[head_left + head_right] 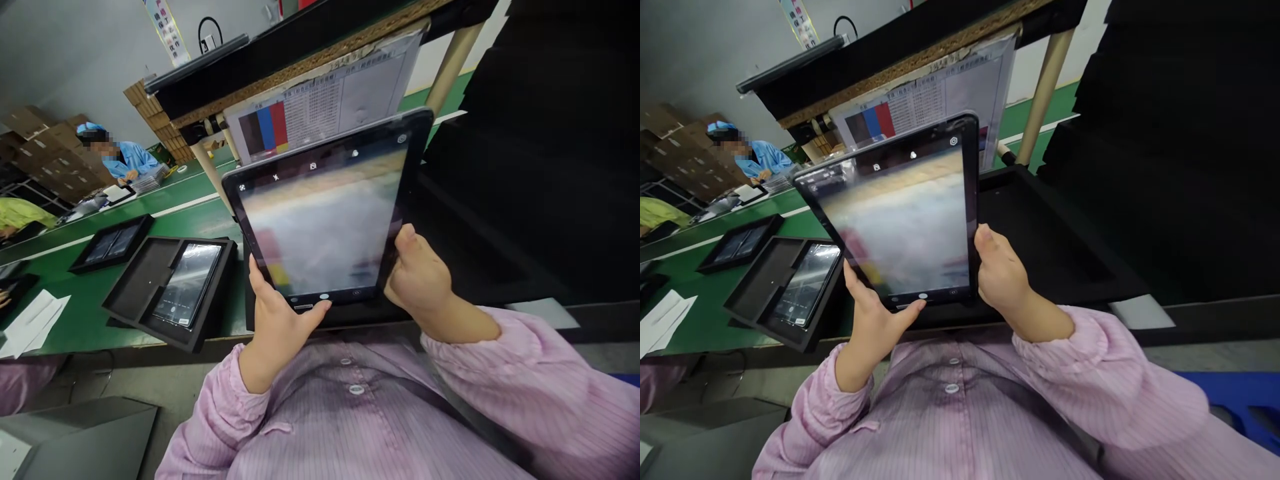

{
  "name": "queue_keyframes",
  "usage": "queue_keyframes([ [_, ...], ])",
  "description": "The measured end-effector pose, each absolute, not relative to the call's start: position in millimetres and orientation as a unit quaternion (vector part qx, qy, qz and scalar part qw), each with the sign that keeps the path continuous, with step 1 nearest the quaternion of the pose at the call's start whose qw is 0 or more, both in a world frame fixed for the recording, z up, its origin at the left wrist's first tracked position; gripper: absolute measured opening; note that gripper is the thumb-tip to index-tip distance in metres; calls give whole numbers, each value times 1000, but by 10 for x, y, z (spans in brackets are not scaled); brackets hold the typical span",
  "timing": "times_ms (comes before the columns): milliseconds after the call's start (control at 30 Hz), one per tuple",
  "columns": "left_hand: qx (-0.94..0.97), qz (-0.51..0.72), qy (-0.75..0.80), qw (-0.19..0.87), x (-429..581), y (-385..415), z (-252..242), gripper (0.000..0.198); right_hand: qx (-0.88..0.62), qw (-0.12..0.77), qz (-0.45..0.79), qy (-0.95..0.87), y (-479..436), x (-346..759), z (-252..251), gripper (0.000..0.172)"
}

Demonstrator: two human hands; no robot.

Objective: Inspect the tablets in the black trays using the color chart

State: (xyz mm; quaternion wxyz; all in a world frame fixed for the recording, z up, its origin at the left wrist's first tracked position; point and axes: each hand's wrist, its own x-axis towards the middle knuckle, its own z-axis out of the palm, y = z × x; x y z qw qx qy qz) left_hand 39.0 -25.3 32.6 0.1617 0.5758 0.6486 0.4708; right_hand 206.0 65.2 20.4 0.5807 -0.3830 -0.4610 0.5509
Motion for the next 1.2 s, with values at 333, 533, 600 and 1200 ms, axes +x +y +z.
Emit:
queue_keyframes([
  [333, 612, 427, 657, 111, 406, -248, 296, 128, -347, 616, 580, -405, 649, 2052, 73, 47],
  [533, 609, 425, 663, 98, 417, -245, 279, 129, -322, 632, 590, -386, 636, 2070, 51, 47],
  [600, 619, 415, 662, 77, 415, -244, 259, 130, -302, 639, 597, -379, 649, 2067, 44, 48],
  [1200, 660, 364, 656, -55, 418, -235, 167, 146, -246, 678, 587, -368, 717, 2025, -4, 51],
])
